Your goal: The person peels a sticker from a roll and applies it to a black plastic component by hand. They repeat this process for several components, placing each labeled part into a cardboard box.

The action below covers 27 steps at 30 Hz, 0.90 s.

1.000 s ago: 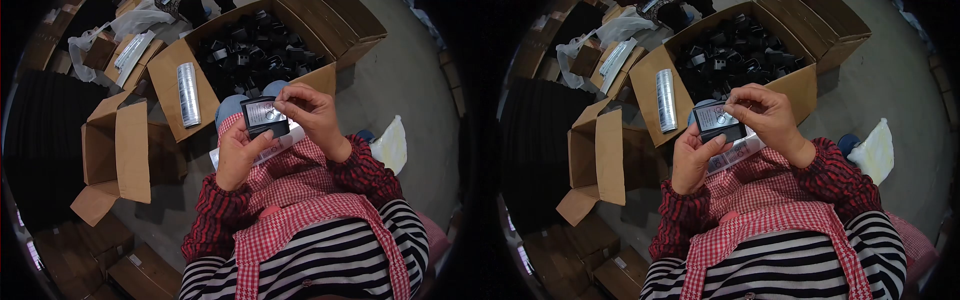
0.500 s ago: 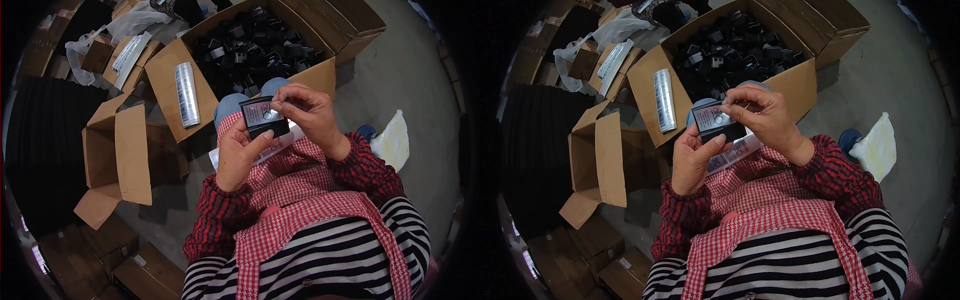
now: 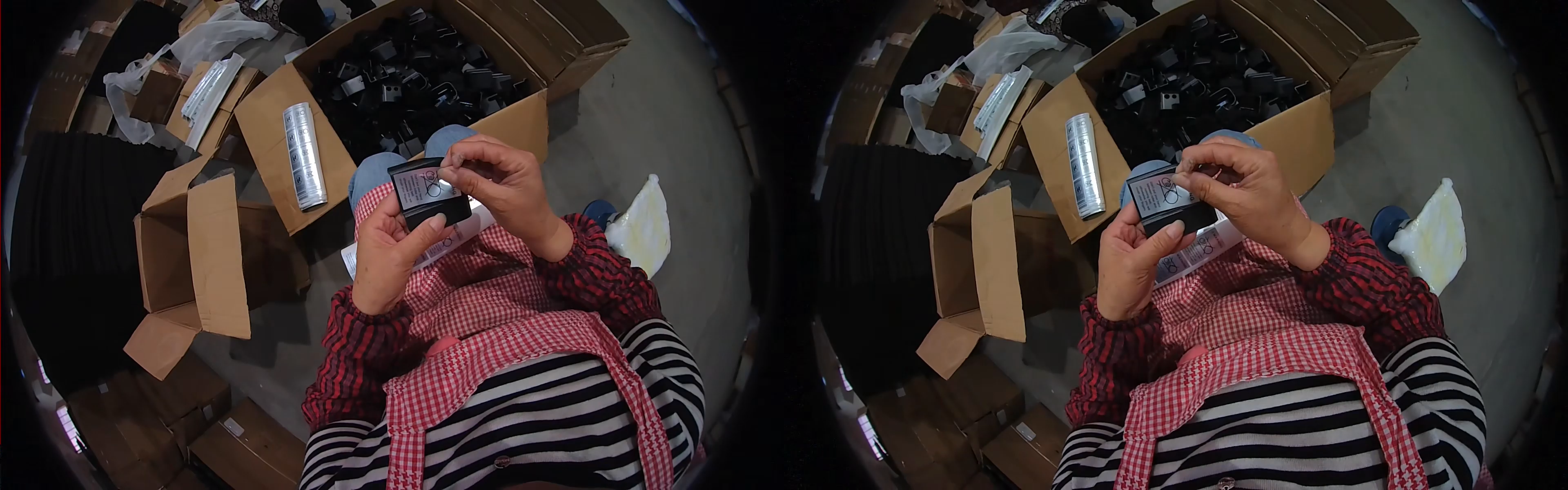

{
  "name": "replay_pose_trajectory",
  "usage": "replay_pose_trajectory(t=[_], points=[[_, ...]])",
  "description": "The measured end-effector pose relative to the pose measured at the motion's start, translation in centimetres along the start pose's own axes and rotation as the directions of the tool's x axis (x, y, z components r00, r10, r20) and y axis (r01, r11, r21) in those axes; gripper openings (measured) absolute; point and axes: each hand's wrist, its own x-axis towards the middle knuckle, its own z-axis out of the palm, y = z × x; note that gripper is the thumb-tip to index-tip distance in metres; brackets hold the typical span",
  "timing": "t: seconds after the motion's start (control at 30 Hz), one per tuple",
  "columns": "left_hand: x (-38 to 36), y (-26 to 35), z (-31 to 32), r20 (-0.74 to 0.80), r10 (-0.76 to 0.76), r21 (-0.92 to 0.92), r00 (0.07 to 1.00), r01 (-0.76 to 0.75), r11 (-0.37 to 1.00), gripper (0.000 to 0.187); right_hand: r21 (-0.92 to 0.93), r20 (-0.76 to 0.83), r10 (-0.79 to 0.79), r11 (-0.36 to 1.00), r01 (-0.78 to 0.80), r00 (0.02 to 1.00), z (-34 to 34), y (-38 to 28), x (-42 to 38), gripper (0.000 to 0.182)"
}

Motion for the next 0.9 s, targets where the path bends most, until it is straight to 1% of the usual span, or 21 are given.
replay_pose_trajectory(t=[0.1, 0.27, 0.33, 0.4, 0.43, 0.5, 0.53, 0.6, 0.63, 0.7, 0.77, 0.8, 0.9], points=[[0.0, 0.0, -0.1, 0.002, 0.010, 0.000, 1.000, -0.010, 1.000, 0.045, -0.019, 0.007, 0.025, 1.000, -0.025, 1.000, 0.0, -0.2, 0.0, 0.010], [0.0, -0.1, -0.2, 0.002, 0.012, 0.015, 1.000, -0.012, 1.000, 0.045, -0.023, 0.001, 0.021, 1.000, -0.021, 1.000, 0.1, -0.1, 0.0, 0.011], [0.1, 0.0, -0.1, -0.023, -0.015, -0.024, 1.000, 0.014, 1.000, 0.044, -0.014, 0.001, 0.014, 1.000, -0.014, 1.000, 0.1, -0.2, 0.0, 0.011], [0.2, 0.0, -0.2, -0.024, -0.023, -0.025, 0.999, 0.023, 0.999, 0.043, -0.183, 0.021, -0.116, 0.976, 0.117, 0.993, 0.1, -0.4, 0.1, 0.012], [0.2, -0.1, -0.3, -0.028, -0.027, -0.028, 0.999, 0.027, 0.999, 0.042, -0.182, 0.020, -0.114, 0.976, 0.116, 0.993, 0.1, -0.4, 0.1, 0.012], [0.4, -0.2, -0.3, -0.038, -0.030, -0.028, 0.999, 0.029, 0.999, 0.041, -0.209, 0.029, -0.200, 0.957, 0.202, 0.979, 0.0, -0.4, 0.3, 0.010], [0.4, -0.2, -0.4, -0.045, -0.031, -0.027, 0.998, 0.030, 0.999, 0.041, -0.207, 0.032, -0.198, 0.958, 0.200, 0.980, 0.0, -0.3, 0.3, 0.010], [0.6, -0.1, -0.5, -0.064, -0.034, -0.010, 0.997, 0.033, 0.999, 0.040, 0.073, -0.049, -0.121, 0.990, 0.124, 0.991, 0.0, -0.1, 0.4, 0.009], [0.7, -0.1, -0.5, -0.080, -0.037, 0.007, 0.996, 0.038, 0.999, 0.040, 0.074, -0.046, -0.118, 0.990, 0.121, 0.992, 0.0, -0.2, 0.5, 0.009], [0.8, 0.0, -0.5, -0.077, -0.037, -0.001, 0.996, 0.037, 0.999, 0.040, 0.205, -0.055, -0.019, 0.978, 0.029, 0.998, 0.0, -0.5, 0.7, 0.007], [0.9, 0.0, -0.4, -0.069, -0.037, -0.006, 0.997, 0.036, 0.999, 0.040, 0.198, -0.058, 0.008, 0.980, 0.004, 0.998, 0.2, -0.1, 0.9, 0.006], [1.1, 0.1, -0.4, -0.063, -0.037, -0.011, 0.997, 0.036, 0.999, 0.040, 0.192, -0.060, 0.032, 0.981, -0.020, 0.998, 0.3, 0.2, 1.0, 0.008], [1.3, 0.2, -0.5, -0.060, -0.041, -0.024, 0.997, 0.040, 0.999, 0.041, 0.147, -0.052, 0.038, 0.989, -0.030, 0.998, 0.1, 0.8, 1.2, 0.008]])
